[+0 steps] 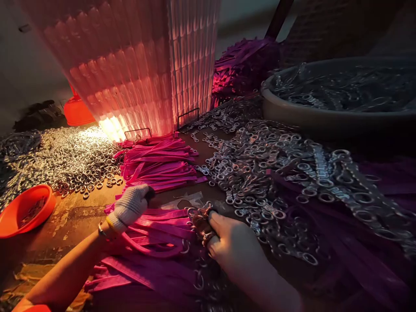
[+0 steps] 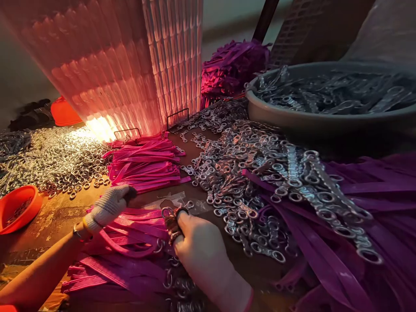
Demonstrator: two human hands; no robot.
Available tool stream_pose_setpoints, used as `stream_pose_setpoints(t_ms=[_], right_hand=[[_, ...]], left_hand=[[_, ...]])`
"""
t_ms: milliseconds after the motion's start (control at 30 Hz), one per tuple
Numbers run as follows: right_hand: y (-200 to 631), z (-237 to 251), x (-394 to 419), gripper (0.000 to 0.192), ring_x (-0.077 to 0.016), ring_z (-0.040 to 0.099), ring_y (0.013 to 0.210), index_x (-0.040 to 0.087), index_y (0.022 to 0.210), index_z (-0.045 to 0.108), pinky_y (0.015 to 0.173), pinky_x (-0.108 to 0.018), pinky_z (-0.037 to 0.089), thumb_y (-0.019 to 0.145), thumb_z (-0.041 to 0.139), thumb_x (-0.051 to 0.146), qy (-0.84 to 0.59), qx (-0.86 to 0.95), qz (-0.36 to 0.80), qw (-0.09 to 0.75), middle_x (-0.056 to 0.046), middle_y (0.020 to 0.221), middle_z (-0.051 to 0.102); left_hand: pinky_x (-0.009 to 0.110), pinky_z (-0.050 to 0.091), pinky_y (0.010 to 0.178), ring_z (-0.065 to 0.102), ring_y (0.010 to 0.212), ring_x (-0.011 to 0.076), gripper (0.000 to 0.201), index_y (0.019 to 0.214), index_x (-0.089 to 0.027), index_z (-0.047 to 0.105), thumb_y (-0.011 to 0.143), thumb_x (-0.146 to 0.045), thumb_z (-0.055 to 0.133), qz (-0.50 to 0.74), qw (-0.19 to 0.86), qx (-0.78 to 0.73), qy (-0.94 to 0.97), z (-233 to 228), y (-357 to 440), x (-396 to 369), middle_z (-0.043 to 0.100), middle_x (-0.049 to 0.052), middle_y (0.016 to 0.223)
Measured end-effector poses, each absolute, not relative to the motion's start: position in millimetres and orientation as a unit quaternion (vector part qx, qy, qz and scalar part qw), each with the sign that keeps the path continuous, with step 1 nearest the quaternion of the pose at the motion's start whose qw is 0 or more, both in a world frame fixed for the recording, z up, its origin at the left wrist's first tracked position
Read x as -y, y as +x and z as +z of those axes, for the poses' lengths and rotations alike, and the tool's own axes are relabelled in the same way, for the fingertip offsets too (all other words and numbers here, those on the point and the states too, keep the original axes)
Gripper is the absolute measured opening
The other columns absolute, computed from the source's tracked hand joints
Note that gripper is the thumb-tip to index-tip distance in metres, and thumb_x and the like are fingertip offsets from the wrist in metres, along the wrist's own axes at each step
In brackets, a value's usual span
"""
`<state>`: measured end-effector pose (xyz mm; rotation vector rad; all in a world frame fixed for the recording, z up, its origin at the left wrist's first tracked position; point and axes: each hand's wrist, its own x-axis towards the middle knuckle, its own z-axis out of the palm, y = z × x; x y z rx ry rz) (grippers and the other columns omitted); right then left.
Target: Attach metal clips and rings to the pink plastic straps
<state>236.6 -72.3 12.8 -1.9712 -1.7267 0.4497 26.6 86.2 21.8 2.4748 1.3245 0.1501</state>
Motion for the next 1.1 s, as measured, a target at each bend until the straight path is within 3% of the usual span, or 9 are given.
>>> stream_pose_setpoints(t_ms=[167,267,500,667,800,900,1000,1100], right_hand=[[245.7,13.6,75.0,0.013,-0.0158,0.052,0.057,0.023,0.067,0.052,0.054,-0.027,0.029,0.074,0.045,0.014,-0.708,0.629,0.168,0.274,-0.002,0.063,0.061],[241.5,12.4,71.7,0.016,-0.0154,0.051,0.055,0.023,0.061,0.045,0.053,-0.027,0.029,0.075,0.045,0.015,-0.704,0.633,0.179,0.268,-0.003,0.062,0.06],[225.8,15.2,67.4,0.022,-0.0154,0.052,0.059,0.023,0.064,0.05,0.054,-0.026,0.034,0.086,0.046,0.026,-0.656,0.621,0.271,0.333,-0.001,0.063,0.061],[211.3,24.1,71.1,0.023,-0.0151,0.052,0.059,0.022,0.067,0.057,0.054,-0.025,0.036,0.087,0.049,0.029,-0.632,0.628,0.293,0.348,0.001,0.062,0.06],[211.0,24.9,75.2,0.021,-0.0163,0.054,0.061,0.021,0.071,0.061,0.056,-0.026,0.041,0.087,0.049,0.028,-0.635,0.63,0.28,0.349,-0.001,0.065,0.062],[215.8,26.4,76.1,0.019,-0.0184,0.059,0.07,0.021,0.08,0.065,0.065,-0.029,0.046,0.086,0.047,0.022,-0.634,0.628,0.24,0.383,-0.003,0.075,0.066],[216.1,35.0,74.4,0.02,-0.0237,0.061,0.097,0.021,0.093,0.068,0.084,-0.037,0.049,0.084,0.05,0.022,-0.609,0.635,0.197,0.433,-0.01,0.104,0.068],[207.4,48.5,70.6,0.018,-0.0262,0.057,0.11,0.019,0.085,0.069,0.092,-0.041,0.047,0.087,0.054,0.029,-0.56,0.642,0.27,0.448,-0.013,0.122,0.063]], left_hand=[[0.035,0.046,0.083,0.06,0.086,0.0216,0.031,0.095,-0.014,0.07,0.079,-0.007,0.043,0.013,0.064,-0.491,0.869,13.4,-15.2,-122.4,0.068,0.011,0.094],[0.034,0.047,0.077,0.061,0.084,0.021,0.04,0.114,-0.015,0.066,0.083,-0.007,0.042,-0.008,0.047,-0.489,0.871,5.4,-16.8,-114.8,0.064,0.014,0.112],[0.031,0.045,0.065,0.063,0.074,0.0198,0.041,0.129,-0.02,0.058,0.095,-0.018,0.035,0.024,0.045,-0.498,0.866,-9.8,-6.9,-97.9,0.059,0.017,0.118],[0.031,0.044,0.062,0.063,0.074,0.0249,0.031,0.11,-0.015,0.064,0.096,-0.026,0.037,0.072,0.05,-0.497,0.863,-18.9,7.5,-107.0,0.061,0.017,0.094],[0.031,0.043,0.063,0.063,0.074,0.0254,0.024,0.1,-0.014,0.064,0.094,-0.024,0.043,0.088,0.055,-0.488,0.867,-14.3,15.0,-118.5,0.06,0.017,0.094],[0.033,0.043,0.064,0.062,0.076,0.0249,0.028,0.106,-0.013,0.063,0.094,-0.02,0.039,0.089,0.053,-0.482,0.87,1.6,13.6,-110.2,0.06,0.02,0.106],[0.034,0.041,0.066,0.061,0.081,0.024,0.04,0.119,-0.017,0.062,0.098,-0.021,0.029,0.099,0.05,-0.454,0.884,22.4,9.8,-80.3,0.058,0.019,0.118],[0.031,0.04,0.067,0.06,0.083,0.0229,0.039,0.12,-0.026,0.066,0.1,-0.031,0.032,0.107,0.071,-0.398,0.908,38.2,7.3,-42.3,0.064,0.013,0.107]])
